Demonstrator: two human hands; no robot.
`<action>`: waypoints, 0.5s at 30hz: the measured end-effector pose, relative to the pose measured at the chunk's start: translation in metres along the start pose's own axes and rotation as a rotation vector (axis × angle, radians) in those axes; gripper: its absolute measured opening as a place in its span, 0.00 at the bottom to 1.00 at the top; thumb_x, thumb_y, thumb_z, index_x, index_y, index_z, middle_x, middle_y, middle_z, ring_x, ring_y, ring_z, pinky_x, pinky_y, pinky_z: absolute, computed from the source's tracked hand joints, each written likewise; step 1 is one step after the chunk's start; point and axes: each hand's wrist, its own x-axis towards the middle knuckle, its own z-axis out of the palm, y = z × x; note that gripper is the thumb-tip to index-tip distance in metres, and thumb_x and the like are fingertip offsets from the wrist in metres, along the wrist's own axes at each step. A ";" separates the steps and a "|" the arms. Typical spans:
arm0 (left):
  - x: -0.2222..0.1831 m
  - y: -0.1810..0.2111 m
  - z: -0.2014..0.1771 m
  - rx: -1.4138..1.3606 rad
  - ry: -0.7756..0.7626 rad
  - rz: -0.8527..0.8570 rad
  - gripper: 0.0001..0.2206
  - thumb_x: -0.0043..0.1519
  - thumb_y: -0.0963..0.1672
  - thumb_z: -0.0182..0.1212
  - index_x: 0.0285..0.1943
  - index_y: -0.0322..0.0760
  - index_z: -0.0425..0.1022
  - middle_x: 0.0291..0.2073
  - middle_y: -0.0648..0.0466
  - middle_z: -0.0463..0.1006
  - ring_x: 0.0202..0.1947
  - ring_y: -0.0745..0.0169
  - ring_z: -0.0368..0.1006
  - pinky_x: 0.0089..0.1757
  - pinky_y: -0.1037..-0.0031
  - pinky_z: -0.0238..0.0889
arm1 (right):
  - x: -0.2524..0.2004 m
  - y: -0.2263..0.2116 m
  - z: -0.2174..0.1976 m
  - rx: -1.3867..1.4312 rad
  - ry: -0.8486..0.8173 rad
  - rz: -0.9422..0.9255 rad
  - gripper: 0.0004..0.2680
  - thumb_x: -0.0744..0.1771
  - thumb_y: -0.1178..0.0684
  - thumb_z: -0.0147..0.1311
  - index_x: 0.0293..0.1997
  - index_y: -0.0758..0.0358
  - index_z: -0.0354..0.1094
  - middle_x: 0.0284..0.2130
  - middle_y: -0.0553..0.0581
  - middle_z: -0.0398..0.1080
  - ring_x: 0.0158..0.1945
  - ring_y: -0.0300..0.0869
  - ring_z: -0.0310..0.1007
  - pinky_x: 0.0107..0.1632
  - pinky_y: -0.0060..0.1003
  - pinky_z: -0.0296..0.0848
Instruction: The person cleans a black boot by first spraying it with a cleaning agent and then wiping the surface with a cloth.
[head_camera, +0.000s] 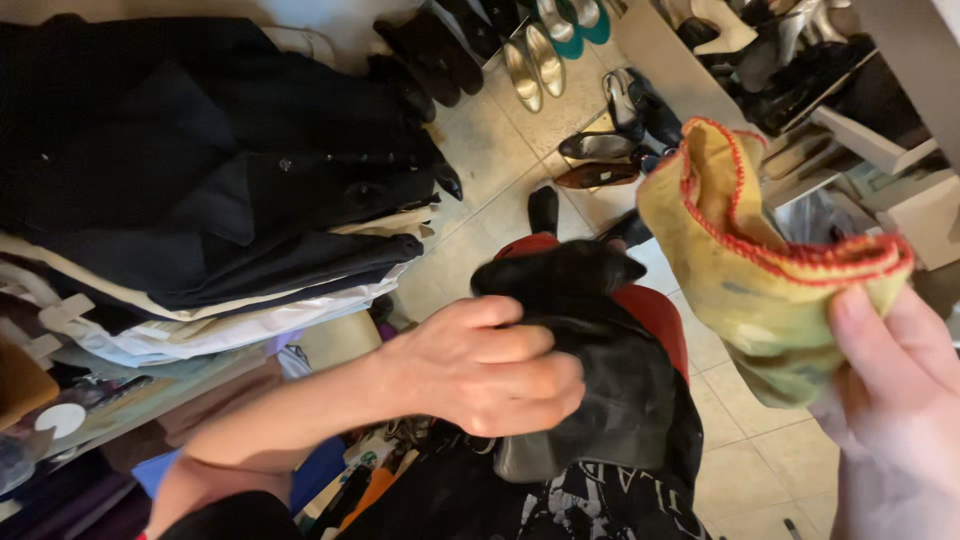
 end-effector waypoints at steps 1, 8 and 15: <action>-0.008 0.001 0.002 0.161 0.028 -0.032 0.08 0.65 0.39 0.50 0.42 0.44 0.77 0.27 0.60 0.60 0.25 0.68 0.49 0.32 0.74 0.48 | -0.005 0.000 0.004 -0.147 0.147 0.067 0.17 0.70 0.50 0.42 0.66 0.65 0.59 0.51 0.62 0.71 0.40 0.48 0.76 0.28 0.35 0.75; -0.034 0.013 0.007 0.215 0.194 -0.449 0.05 0.64 0.40 0.63 0.45 0.42 0.82 0.20 0.58 0.47 0.18 0.68 0.56 0.24 0.76 0.49 | 0.009 0.015 0.004 -0.174 0.252 0.054 0.20 0.70 0.58 0.26 0.72 0.74 0.42 0.62 0.79 0.55 0.62 0.65 0.60 0.57 0.54 0.64; -0.041 0.015 0.012 -0.412 0.234 -0.804 0.11 0.63 0.46 0.62 0.53 0.41 0.78 0.29 0.53 0.60 0.27 0.58 0.58 0.35 0.72 0.56 | 0.027 0.024 -0.017 0.688 -0.144 0.295 0.19 0.75 0.56 0.33 0.75 0.66 0.32 0.71 0.68 0.41 0.73 0.50 0.42 0.71 0.47 0.46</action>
